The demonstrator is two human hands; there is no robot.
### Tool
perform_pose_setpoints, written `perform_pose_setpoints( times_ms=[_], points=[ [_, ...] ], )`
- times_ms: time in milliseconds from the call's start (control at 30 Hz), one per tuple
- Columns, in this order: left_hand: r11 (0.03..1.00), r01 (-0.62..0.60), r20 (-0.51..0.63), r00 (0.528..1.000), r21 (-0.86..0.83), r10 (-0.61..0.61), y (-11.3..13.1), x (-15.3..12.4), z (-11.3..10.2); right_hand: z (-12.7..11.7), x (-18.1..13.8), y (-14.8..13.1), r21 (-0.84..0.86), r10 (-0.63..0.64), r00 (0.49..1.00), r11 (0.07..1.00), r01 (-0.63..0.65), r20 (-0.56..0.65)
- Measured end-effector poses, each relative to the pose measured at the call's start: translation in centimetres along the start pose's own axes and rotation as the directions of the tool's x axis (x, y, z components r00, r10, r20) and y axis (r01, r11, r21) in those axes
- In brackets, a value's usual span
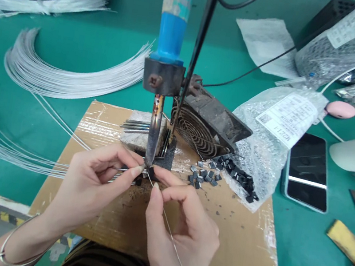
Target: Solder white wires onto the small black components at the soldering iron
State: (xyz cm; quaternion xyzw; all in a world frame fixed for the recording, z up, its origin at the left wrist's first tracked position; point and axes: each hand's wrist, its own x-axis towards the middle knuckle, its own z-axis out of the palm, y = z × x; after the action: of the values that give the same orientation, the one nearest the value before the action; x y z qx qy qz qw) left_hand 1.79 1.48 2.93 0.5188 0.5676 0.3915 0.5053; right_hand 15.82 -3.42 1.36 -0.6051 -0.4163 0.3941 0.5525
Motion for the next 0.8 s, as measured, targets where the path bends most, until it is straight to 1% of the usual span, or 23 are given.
perform_pose_setpoints(
  times_ms=[67, 167, 300, 400, 467, 800],
  points=[
    [1.000, -0.004, -0.004, 1.000, 0.003, 0.004, -0.04, 0.04, 0.05, 0.05, -0.01, -0.01, -0.002, -0.011, 1.000, 1.000, 0.011, 0.005],
    [1.000, 0.002, -0.004, 1.000, 0.001, -0.002, -0.12, 0.17, 0.13, 0.03, -0.01, 0.05, -0.017, 0.009, 1.000, 1.000, -0.009, -0.004],
    [1.000, -0.006, -0.004, 1.000, 0.008, 0.006, -0.07, 0.20, 0.09, 0.01, -0.08, 0.05, -0.016, -0.017, 1.000, 1.000, 0.017, 0.000],
    [1.000, -0.012, -0.003, 1.000, 0.017, 0.012, -0.06, 0.08, -0.03, 0.04, -0.15, -0.13, -0.011, 0.038, 0.999, 0.999, -0.038, -0.004],
    [1.000, -0.015, -0.002, 1.000, 0.017, 0.015, -0.10, 0.03, -0.13, 0.05, -0.16, -0.27, -0.014, 0.051, 0.999, 0.999, -0.051, -0.001],
    [1.000, -0.017, 0.015, 1.000, 0.007, 0.017, 0.16, 0.26, -0.20, 0.24, -0.02, -0.40, -0.074, 0.010, 1.000, 0.997, -0.011, -0.013]
  ],
)
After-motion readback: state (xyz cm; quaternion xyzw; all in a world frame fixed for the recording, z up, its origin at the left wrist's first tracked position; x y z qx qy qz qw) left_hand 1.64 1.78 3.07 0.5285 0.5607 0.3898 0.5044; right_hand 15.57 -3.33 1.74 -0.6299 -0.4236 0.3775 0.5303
